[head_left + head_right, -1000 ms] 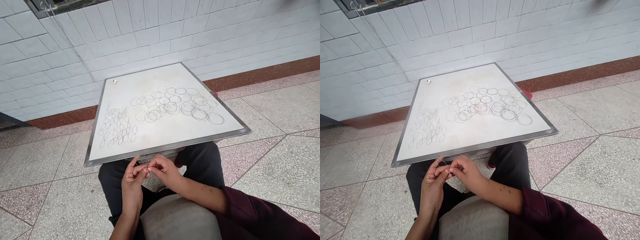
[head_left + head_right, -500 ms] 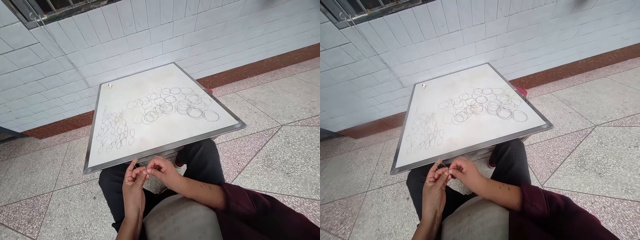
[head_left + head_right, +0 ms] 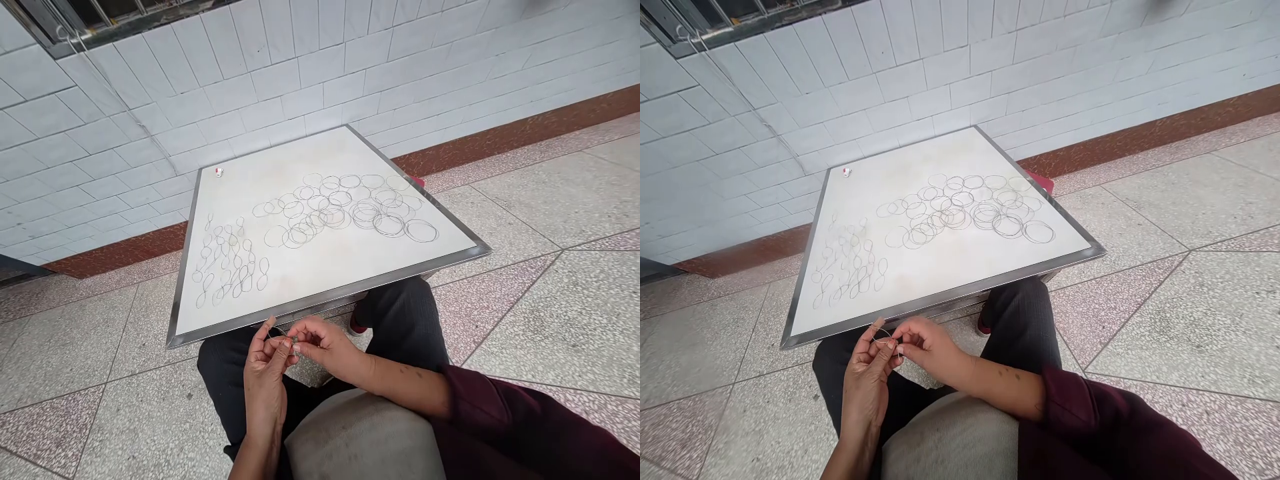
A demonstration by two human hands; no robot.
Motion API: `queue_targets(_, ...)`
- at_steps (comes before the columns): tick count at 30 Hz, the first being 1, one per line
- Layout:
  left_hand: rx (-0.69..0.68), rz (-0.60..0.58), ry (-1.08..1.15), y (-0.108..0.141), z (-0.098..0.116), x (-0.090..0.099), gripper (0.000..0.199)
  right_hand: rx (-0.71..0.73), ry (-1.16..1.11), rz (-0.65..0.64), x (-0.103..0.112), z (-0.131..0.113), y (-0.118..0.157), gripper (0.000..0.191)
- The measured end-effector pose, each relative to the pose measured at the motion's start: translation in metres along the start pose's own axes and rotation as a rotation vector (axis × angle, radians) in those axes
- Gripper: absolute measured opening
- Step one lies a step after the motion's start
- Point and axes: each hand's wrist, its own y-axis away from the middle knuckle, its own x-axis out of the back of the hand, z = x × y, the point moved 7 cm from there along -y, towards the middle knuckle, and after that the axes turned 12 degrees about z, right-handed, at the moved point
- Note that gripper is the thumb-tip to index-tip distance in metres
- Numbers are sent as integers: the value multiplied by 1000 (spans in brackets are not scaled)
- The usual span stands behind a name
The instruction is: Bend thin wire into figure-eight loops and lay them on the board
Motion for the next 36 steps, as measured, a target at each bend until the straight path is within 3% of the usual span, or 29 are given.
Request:
queue_targets(19,85,3,-22,-7,-3,-2,66,-90,-97,76,0,18,-1,21)
queue_targets(28,50,60,-7,-11,-3,0,65,-281,-124,-62,-7,30,-1,30)
queue_targets(36,50,32,10,-13,-6,-2,58,-246,-71,-84,-11,25,1,21)
